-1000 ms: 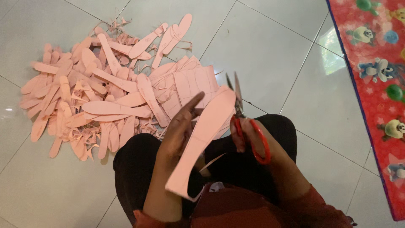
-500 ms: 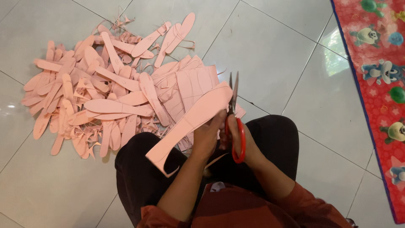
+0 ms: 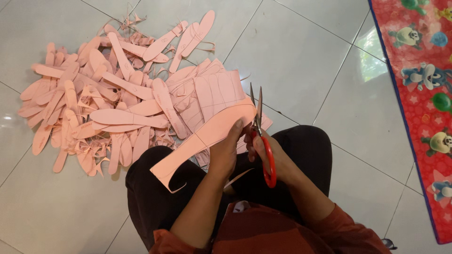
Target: The person sits on the floor and uses red-handled scissors to cut pink shoe-shaped pieces from a larger sheet of material. They follow pre-drawn outlines and place the finished cutouts into a growing pile on the floor.
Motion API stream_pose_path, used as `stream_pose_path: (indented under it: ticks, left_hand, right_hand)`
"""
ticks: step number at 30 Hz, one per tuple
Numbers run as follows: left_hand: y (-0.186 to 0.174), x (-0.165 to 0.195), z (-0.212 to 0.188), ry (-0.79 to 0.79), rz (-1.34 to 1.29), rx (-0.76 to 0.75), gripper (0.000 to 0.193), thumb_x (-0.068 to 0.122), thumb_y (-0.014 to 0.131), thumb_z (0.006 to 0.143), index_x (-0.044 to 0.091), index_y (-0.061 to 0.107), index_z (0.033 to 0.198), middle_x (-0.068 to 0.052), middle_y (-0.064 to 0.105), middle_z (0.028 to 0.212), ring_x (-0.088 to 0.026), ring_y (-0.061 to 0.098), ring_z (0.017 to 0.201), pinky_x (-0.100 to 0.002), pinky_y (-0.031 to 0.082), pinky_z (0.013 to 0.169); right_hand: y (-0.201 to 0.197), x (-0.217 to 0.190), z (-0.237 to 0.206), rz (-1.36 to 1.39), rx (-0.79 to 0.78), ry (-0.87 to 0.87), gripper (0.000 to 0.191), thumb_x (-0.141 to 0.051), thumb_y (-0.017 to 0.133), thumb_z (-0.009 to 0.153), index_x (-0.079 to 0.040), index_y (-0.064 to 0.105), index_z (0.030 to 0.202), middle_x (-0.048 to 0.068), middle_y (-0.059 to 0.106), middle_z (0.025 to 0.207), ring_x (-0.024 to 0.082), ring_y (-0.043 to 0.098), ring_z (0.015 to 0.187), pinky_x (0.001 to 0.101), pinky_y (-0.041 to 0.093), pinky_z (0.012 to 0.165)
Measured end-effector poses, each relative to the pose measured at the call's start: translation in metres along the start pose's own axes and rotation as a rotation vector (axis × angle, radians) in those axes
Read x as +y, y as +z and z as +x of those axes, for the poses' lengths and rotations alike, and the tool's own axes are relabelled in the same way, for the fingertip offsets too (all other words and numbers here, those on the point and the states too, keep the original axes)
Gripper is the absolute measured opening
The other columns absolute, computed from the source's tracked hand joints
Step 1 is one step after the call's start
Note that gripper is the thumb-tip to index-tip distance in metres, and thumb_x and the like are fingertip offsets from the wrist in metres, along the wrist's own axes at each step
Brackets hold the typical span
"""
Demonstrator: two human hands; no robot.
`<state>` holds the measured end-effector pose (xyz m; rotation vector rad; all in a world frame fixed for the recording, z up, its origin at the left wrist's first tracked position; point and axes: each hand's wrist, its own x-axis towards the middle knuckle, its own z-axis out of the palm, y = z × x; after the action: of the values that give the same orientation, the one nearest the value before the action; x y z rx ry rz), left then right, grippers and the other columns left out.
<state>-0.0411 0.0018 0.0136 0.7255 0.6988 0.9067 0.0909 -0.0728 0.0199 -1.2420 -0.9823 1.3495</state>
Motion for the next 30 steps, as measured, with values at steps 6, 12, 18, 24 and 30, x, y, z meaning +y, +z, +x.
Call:
stream_pose_path:
  ticks: [6,12,18,24,30]
  left_hand:
    - [-0.003,-0.003,0.008,-0.084,-0.185,0.056,0.033,0.018,0.066,0.098,-0.005,0.061,0.121,-0.015,0.07,0.113,-0.023,0.07,0.105,-0.036,0.059,0.093]
    - [-0.01,0.002,0.012,-0.092,-0.19,0.071,0.033,0.015,0.067,0.097,-0.006,0.062,0.121,-0.016,0.072,0.108,-0.025,0.075,0.097,-0.036,0.063,0.085]
    - [-0.015,-0.002,0.017,-0.044,-0.216,0.116,0.027,0.015,0.068,0.099,-0.006,0.064,0.115,-0.015,0.072,0.102,-0.021,0.074,0.088,-0.033,0.064,0.078]
    - [-0.014,-0.007,0.02,0.009,-0.239,0.157,0.019,0.013,0.07,0.098,-0.002,0.065,0.109,-0.011,0.071,0.096,-0.017,0.071,0.078,-0.031,0.064,0.073]
    - [-0.008,-0.006,0.014,0.023,-0.143,0.07,0.019,0.013,0.07,0.099,-0.005,0.067,0.107,-0.013,0.072,0.09,-0.017,0.07,0.074,-0.029,0.06,0.067]
  right_hand:
    - [0.001,-0.01,-0.004,-0.103,0.018,0.078,0.057,-0.058,0.038,0.103,-0.003,0.056,0.106,0.0,0.051,0.076,0.01,0.052,0.064,0.0282,0.05,0.061]
    - [-0.002,-0.012,-0.009,-0.08,0.026,0.207,0.049,-0.052,0.043,0.102,-0.004,0.056,0.099,0.0,0.05,0.069,0.01,0.049,0.058,0.0283,0.048,0.056]
    - [-0.003,-0.007,-0.012,-0.156,-0.025,0.144,0.047,-0.047,0.046,0.104,-0.003,0.057,0.092,0.0,0.05,0.06,0.01,0.05,0.049,0.0264,0.049,0.048]
    - [-0.001,-0.001,-0.011,-0.137,-0.065,0.141,0.046,-0.047,0.044,0.104,-0.003,0.057,0.097,0.0,0.052,0.059,0.011,0.052,0.05,0.0258,0.049,0.05]
    - [0.001,-0.008,-0.006,-0.159,-0.106,0.036,0.062,-0.056,0.037,0.103,-0.001,0.056,0.125,0.001,0.054,0.081,0.012,0.056,0.074,0.0272,0.051,0.07]
